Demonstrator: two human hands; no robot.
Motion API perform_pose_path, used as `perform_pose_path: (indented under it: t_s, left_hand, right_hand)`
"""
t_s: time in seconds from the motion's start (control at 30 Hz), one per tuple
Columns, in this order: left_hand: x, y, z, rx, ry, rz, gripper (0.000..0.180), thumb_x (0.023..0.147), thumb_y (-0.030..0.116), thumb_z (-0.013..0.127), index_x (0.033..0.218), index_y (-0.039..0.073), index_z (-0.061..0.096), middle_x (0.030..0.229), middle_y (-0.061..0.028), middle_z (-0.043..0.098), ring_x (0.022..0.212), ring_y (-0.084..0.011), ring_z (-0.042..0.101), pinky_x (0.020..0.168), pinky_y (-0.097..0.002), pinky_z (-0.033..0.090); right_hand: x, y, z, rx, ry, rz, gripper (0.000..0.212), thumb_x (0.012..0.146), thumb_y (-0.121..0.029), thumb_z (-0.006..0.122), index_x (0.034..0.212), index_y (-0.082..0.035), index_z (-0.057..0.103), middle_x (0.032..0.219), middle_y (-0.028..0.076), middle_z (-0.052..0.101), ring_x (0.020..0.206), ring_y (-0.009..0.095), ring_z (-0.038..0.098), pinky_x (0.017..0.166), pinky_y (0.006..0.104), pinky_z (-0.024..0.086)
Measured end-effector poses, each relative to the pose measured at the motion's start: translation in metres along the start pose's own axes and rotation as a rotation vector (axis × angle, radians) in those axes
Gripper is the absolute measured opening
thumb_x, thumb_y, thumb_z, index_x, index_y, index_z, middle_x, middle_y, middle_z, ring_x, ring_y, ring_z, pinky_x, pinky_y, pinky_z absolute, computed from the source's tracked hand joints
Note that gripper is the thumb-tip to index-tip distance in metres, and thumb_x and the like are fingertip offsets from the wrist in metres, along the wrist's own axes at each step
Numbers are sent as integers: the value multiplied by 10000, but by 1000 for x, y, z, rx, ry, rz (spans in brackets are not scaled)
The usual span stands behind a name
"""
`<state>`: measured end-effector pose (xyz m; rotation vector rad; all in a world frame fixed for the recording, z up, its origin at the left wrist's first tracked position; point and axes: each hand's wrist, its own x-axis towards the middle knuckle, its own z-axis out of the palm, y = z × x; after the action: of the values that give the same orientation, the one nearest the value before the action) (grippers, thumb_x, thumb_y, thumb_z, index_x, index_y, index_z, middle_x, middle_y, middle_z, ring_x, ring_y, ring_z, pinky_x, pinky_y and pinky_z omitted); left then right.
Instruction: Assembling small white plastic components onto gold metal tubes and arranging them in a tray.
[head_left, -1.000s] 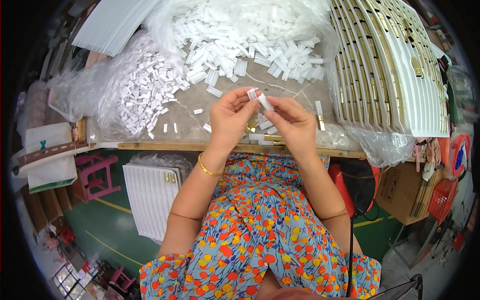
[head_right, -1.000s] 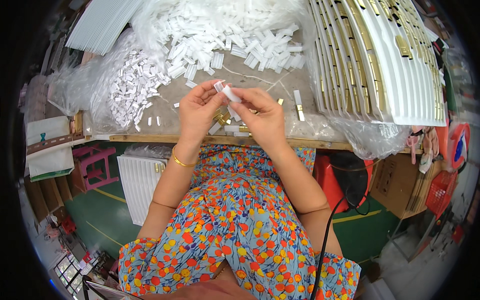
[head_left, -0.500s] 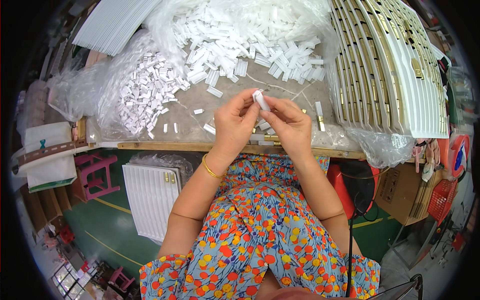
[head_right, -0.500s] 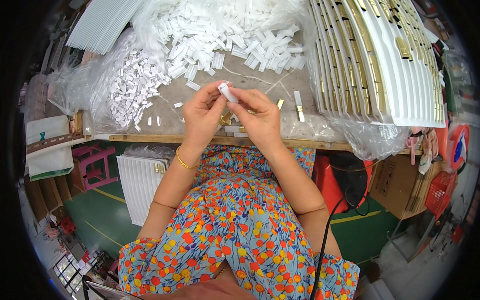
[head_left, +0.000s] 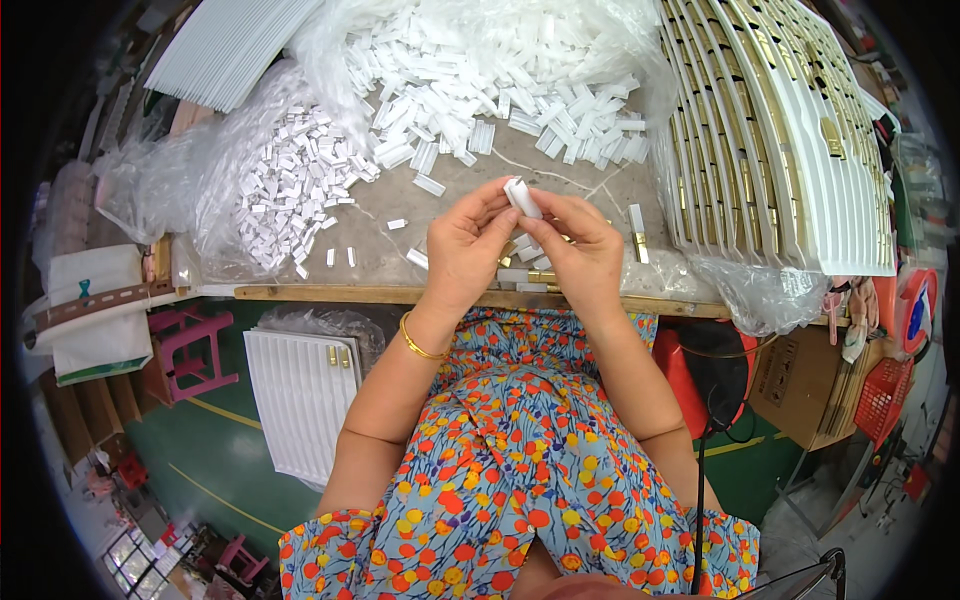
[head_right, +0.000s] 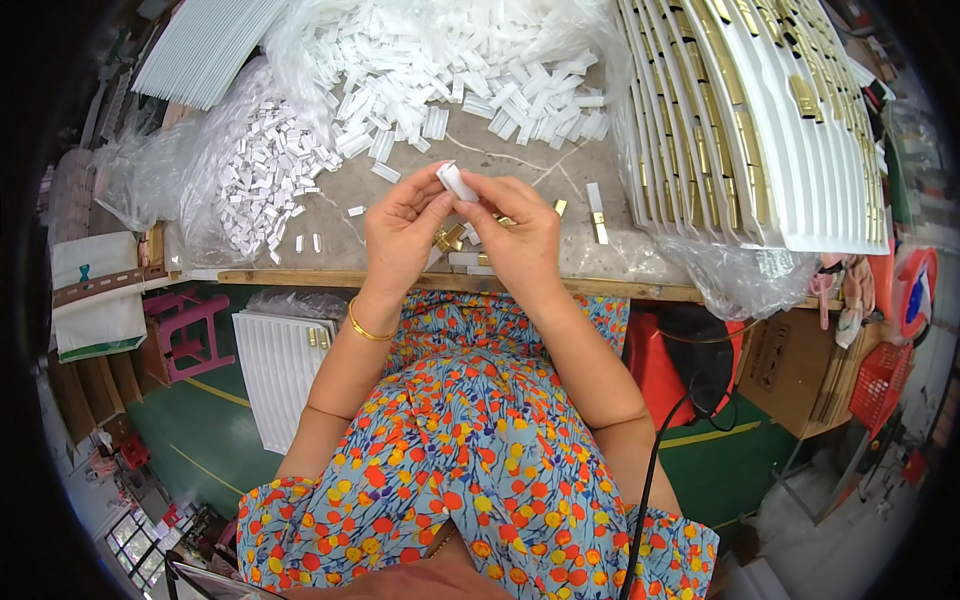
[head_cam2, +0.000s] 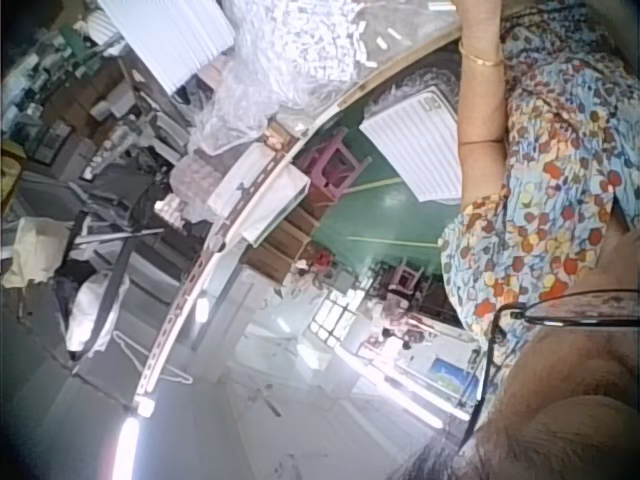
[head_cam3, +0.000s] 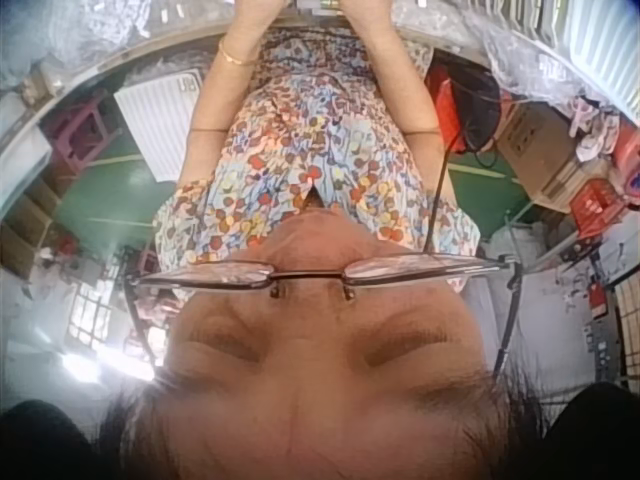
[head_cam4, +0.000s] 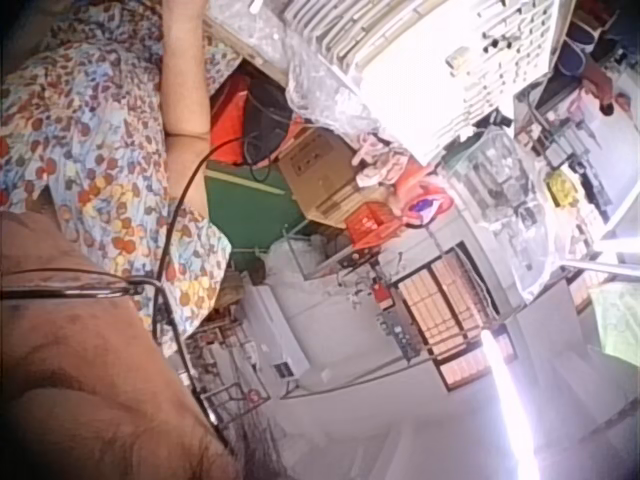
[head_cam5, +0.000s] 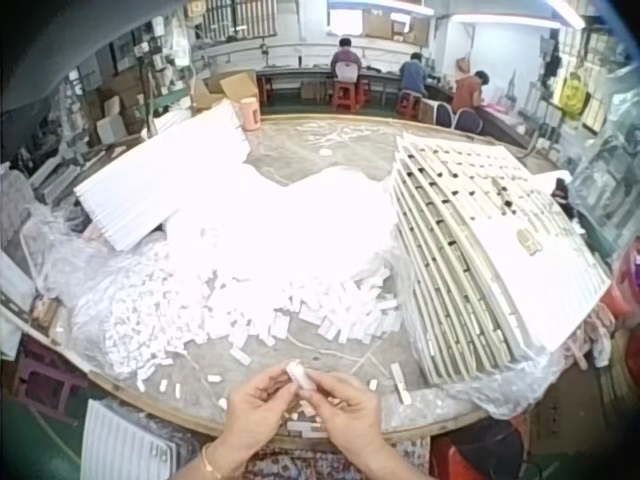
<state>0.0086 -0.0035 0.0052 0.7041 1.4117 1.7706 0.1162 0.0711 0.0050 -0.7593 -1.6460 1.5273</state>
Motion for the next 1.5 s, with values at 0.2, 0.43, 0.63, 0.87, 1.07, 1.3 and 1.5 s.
perform_pose_path:
  t_s: [0.2, 0.43, 0.63, 0.87, 1.07, 1.3, 1.5]
  left_hand:
    - [-1, 1, 1, 3, 3, -1, 284, 873, -41, 518, 1157, -53, 532, 1065, -125, 619, 974, -156, 600, 848, -260, 491]
    - [-2, -2, 1, -19, 21, 16, 279, 873, -46, 520, 1151, -56, 533, 1064, -125, 619, 973, -156, 601, 847, -260, 492]
    - [-2, -1, 1, -27, 0, 15, 299, 873, -51, 520, 1172, -54, 521, 1070, -132, 614, 984, -170, 597, 859, -273, 488]
    - [-2, 0, 1, -65, -3, 40, 279, 877, -48, 512, 1154, -54, 529, 1067, -124, 614, 976, -162, 599, 850, -272, 500]
    - [-3, 0, 1, -75, -14, 26, 281, 877, -44, 515, 1157, -52, 527, 1076, -128, 609, 984, -167, 595, 855, -284, 503]
    - [-3, 1, 3, -58, -36, 78, 276, 874, -47, 514, 1150, -54, 532, 1063, -128, 614, 972, -170, 599, 851, -290, 508]
    - [-4, -4, 1, 16, 1, 125, 270, 862, -44, 534, 1131, -53, 559, 1024, -120, 634, 923, -149, 611, 808, -268, 513]
  right_hand:
    - [-1, -4, -1, 10, 1, 26, 256, 757, 4, 675, 1012, -20, 666, 869, 60, 624, 766, 107, 567, 676, 222, 464]
    - [-1, -6, -2, 20, -29, 42, 262, 764, 0, 672, 1024, -27, 667, 883, 61, 628, 785, 109, 570, 676, 222, 461]
    - [-2, -4, -3, 19, -29, 40, 263, 767, -3, 668, 1028, -33, 667, 877, 60, 626, 788, 110, 568, 674, 223, 459]
    - [0, -3, -5, 73, -49, 72, 266, 771, 3, 667, 1034, -35, 666, 888, 49, 621, 792, 101, 570, 677, 217, 459]
    - [0, -1, -6, 120, -70, 100, 267, 778, 17, 655, 1041, -29, 662, 932, 47, 615, 812, 100, 575, 691, 208, 459]
    - [2, -4, -10, 220, -81, 161, 262, 783, 24, 649, 1042, -16, 658, 945, 44, 613, 821, 94, 573, 697, 202, 460]
    - [1, -5, -7, 160, -71, 132, 273, 772, 28, 657, 1039, -29, 664, 924, 47, 616, 806, 95, 572, 683, 202, 458]
